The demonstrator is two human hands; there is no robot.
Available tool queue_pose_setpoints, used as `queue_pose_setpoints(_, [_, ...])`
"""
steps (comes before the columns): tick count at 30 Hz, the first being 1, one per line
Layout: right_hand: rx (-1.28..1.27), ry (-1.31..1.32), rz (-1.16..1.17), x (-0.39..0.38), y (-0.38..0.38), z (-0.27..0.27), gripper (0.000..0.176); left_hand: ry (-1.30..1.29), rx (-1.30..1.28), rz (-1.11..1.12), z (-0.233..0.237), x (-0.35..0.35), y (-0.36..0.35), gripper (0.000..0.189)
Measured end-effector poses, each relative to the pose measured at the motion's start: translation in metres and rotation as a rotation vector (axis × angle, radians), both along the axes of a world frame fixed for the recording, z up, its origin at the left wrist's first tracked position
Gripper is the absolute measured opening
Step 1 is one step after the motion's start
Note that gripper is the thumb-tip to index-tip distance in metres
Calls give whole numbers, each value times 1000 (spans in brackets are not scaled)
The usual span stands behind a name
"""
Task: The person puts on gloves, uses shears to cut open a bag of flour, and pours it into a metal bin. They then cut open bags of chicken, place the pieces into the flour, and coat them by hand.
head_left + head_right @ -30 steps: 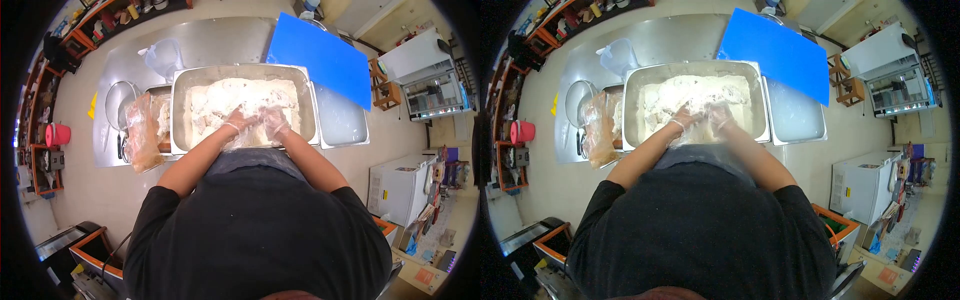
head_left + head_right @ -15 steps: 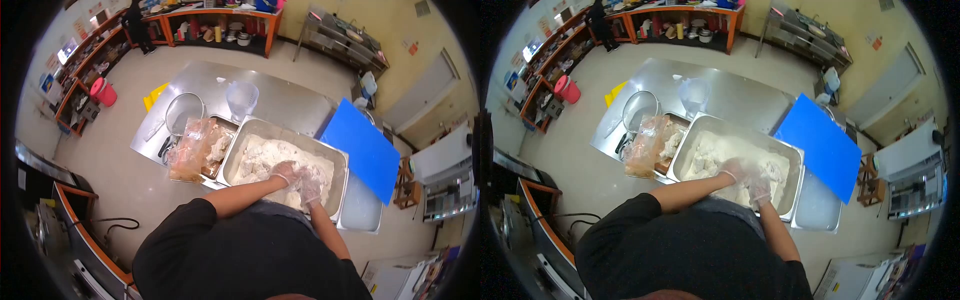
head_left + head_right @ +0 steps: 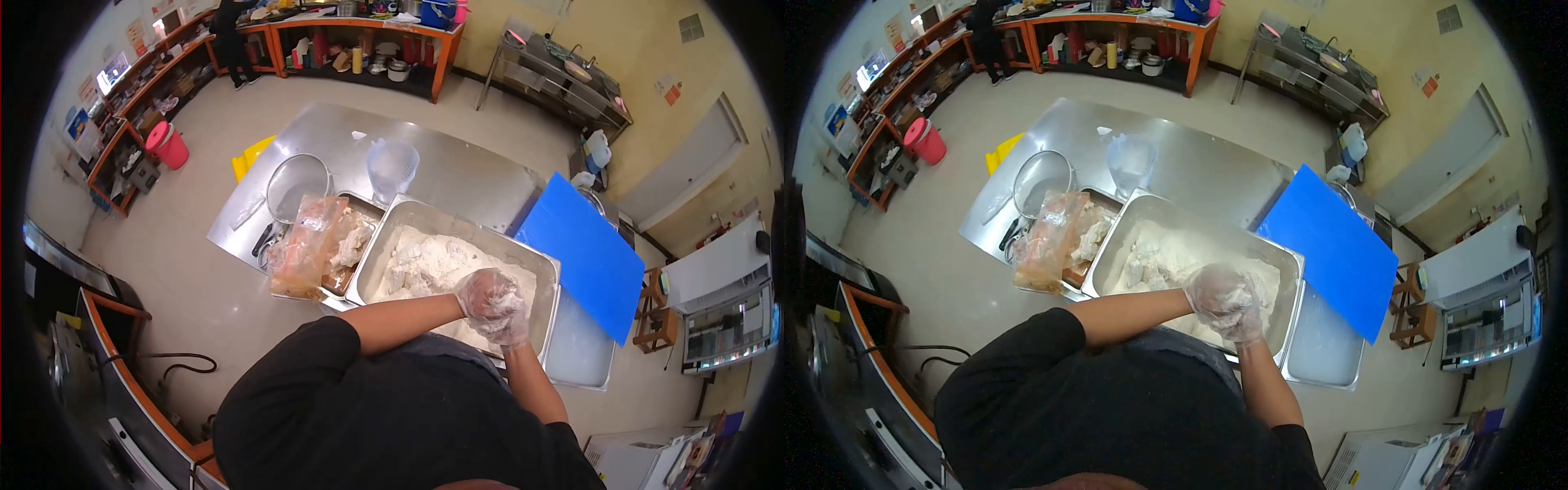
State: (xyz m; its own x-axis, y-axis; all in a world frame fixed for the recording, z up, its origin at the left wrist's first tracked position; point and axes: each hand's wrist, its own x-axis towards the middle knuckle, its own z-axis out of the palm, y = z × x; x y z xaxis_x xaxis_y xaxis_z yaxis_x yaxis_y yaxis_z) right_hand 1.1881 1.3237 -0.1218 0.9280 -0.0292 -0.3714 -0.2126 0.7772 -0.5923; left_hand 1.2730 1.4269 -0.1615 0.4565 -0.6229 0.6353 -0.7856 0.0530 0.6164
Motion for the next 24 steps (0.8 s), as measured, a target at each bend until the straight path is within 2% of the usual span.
queue_pose_setpoints(2, [0,-55,-7,-3,-9,-15,45,-5,41,-59,21,-5,-4,47])
queue_pose_setpoints(3, [15,-98,4,-5,-24,-31,45,65,235,6,20,-5,-10,47])
queue_pose_setpoints(5, [-94,33,-81,-6,-39,-37,46,170,620,150,13,4,-27,45])
queue_pose_setpoints(6, [-269,108,-138,-12,-48,-37,48,139,526,136,-7,9,-36,50])
queue_pose_setpoints(8, [-626,264,-244,-27,-68,-33,51,85,325,115,-101,30,-62,61])
queue_pose_setpoints(9, [-695,383,-302,-31,-63,-15,56,2,600,81,-79,34,-45,60])
queue_pose_setpoints(10, [-667,408,-338,-36,-60,-1,54,-109,904,-5,-36,32,-28,60])
queue_pose_setpoints(12, [-606,460,-412,-49,-59,13,52,-307,1202,-172,-9,26,-18,59])
queue_pose_setpoints(13, [-460,437,-454,-54,-65,9,47,-352,1115,-152,-40,26,-14,56])
queue_pose_setpoints(15, [-468,307,-450,-63,-69,-10,44,-441,942,-108,-94,26,-13,49])
queue_pose_setpoints(16, [-470,242,-449,-64,-67,-9,43,-387,985,-93,-95,27,-19,46])
queue_pose_setpoints(19, [-339,265,-411,-68,-64,-3,38,-243,1132,-75,-108,30,-29,39])
queue_pose_setpoints(22, [-128,139,-363,-71,-87,-45,41,-149,1242,-122,-113,48,-43,38])
queue_pose_setpoints(24, [-219,121,-395,-72,-87,-52,43,-99,1260,-194,-92,54,-37,39])
